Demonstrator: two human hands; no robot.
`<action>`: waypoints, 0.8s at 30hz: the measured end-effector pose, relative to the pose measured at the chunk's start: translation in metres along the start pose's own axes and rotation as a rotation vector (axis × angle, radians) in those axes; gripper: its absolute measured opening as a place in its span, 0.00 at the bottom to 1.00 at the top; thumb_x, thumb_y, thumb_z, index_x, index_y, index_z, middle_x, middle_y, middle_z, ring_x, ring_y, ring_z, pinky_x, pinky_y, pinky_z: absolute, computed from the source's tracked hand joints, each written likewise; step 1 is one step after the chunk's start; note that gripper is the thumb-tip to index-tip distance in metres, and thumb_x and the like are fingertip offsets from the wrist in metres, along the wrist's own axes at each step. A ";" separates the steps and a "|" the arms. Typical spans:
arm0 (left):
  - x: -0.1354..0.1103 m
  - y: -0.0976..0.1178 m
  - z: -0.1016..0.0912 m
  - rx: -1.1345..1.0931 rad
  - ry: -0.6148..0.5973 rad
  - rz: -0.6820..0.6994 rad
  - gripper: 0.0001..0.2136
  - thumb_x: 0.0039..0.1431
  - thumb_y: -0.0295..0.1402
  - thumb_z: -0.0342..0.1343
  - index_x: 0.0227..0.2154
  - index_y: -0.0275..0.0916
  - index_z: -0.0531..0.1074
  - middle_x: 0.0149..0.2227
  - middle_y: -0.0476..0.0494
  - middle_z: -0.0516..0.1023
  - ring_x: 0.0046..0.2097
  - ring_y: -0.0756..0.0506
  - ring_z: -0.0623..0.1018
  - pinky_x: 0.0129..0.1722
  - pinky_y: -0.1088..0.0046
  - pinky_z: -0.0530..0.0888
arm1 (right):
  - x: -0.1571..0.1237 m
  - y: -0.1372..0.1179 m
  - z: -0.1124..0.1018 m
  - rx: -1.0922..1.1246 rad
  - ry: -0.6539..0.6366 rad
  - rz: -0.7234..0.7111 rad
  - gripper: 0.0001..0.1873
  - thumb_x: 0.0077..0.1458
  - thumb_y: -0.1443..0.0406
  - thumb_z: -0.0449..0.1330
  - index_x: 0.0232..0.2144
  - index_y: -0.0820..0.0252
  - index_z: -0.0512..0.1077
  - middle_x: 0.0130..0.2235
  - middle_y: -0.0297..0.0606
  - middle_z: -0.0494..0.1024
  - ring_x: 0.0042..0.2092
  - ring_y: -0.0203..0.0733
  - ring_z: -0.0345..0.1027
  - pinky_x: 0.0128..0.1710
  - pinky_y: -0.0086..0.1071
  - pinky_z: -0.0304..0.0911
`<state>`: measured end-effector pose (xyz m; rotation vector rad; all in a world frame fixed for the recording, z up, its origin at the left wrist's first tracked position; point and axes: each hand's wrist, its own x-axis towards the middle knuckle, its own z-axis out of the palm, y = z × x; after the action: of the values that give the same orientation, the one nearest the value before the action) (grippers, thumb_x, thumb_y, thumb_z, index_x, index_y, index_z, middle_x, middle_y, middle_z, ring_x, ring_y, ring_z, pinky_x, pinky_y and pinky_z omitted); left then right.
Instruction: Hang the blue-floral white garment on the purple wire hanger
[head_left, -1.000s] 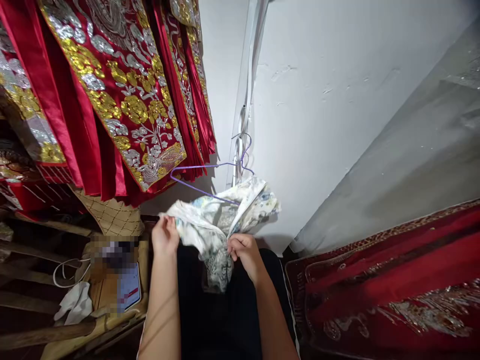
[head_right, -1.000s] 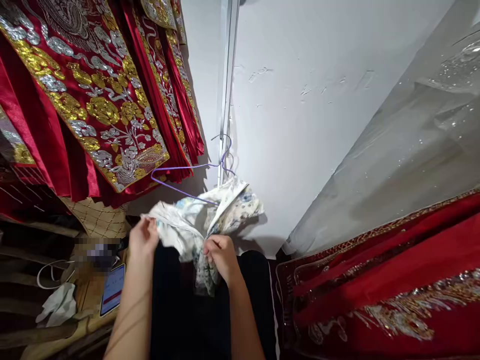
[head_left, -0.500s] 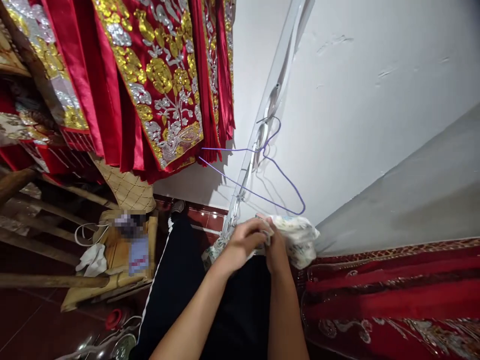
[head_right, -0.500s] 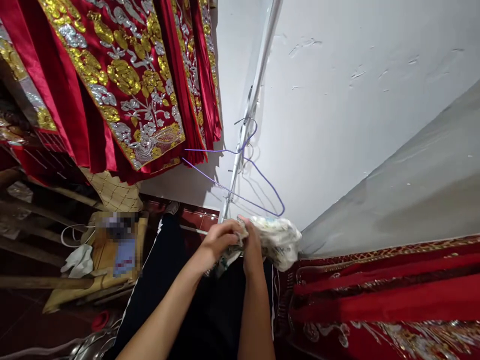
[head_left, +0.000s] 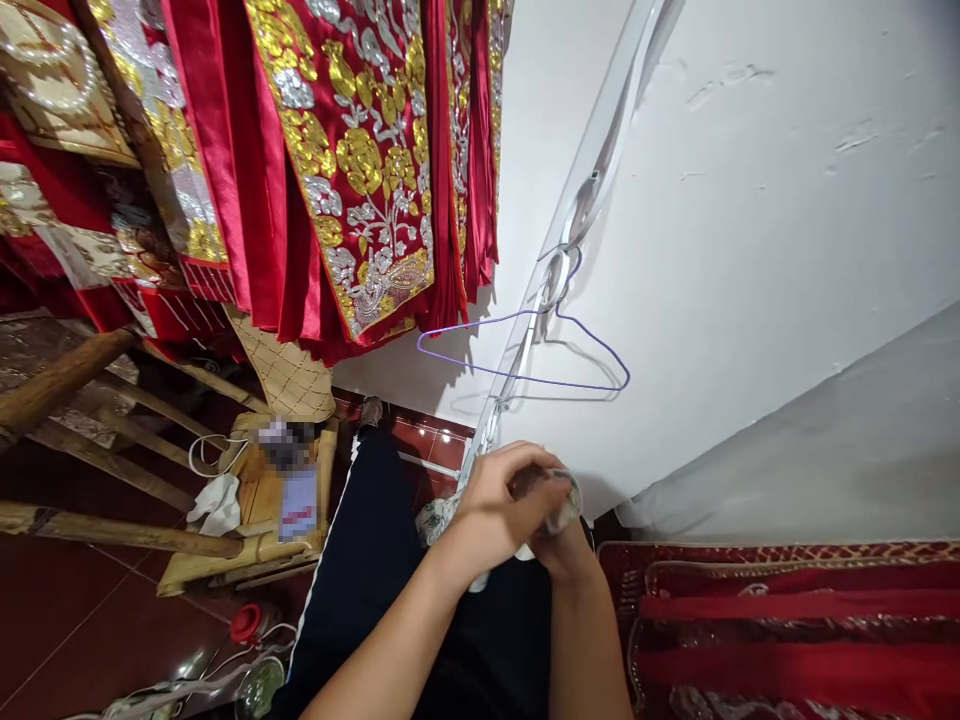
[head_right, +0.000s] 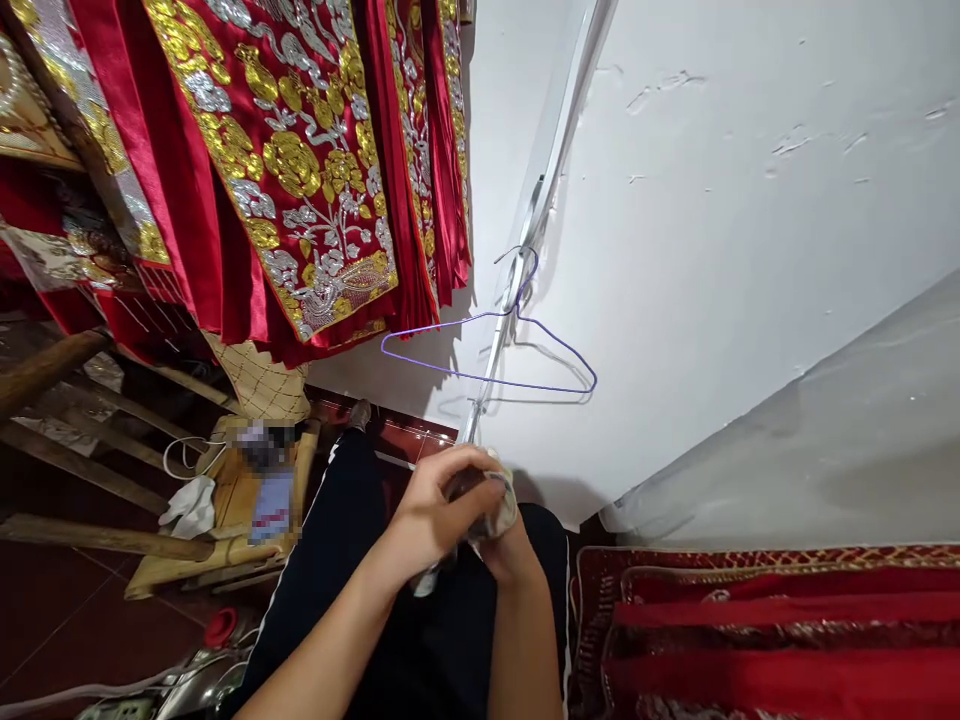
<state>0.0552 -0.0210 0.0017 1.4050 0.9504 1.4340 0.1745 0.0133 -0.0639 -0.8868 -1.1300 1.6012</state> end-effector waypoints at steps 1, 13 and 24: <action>0.002 0.001 -0.009 0.038 0.038 0.022 0.07 0.61 0.35 0.57 0.40 0.40 0.77 0.42 0.42 0.79 0.46 0.43 0.76 0.47 0.68 0.71 | -0.002 -0.004 0.006 0.015 -0.022 0.055 0.27 0.53 0.39 0.57 0.41 0.51 0.74 0.36 0.41 0.80 0.41 0.51 0.75 0.34 0.40 0.71; -0.068 -0.068 -0.093 0.529 -0.356 -0.257 0.26 0.67 0.51 0.43 0.19 0.37 0.62 0.21 0.51 0.62 0.25 0.50 0.61 0.29 0.73 0.60 | -0.032 -0.061 0.014 -0.169 -0.304 0.187 0.21 0.35 0.52 0.73 0.30 0.58 0.78 0.29 0.41 0.79 0.30 0.47 0.73 0.29 0.35 0.68; -0.036 -0.029 -0.128 0.452 -0.071 -0.107 0.06 0.57 0.28 0.49 0.29 0.38 0.71 0.30 0.48 0.73 0.35 0.47 0.70 0.37 0.73 0.64 | -0.013 -0.152 0.006 -0.764 0.178 -0.229 0.10 0.40 0.61 0.67 0.26 0.58 0.72 0.23 0.35 0.71 0.24 0.40 0.62 0.21 0.30 0.57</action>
<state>-0.0718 -0.0384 -0.0448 1.6857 1.3387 1.1223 0.2160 0.0172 0.0828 -1.2932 -1.6755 0.8663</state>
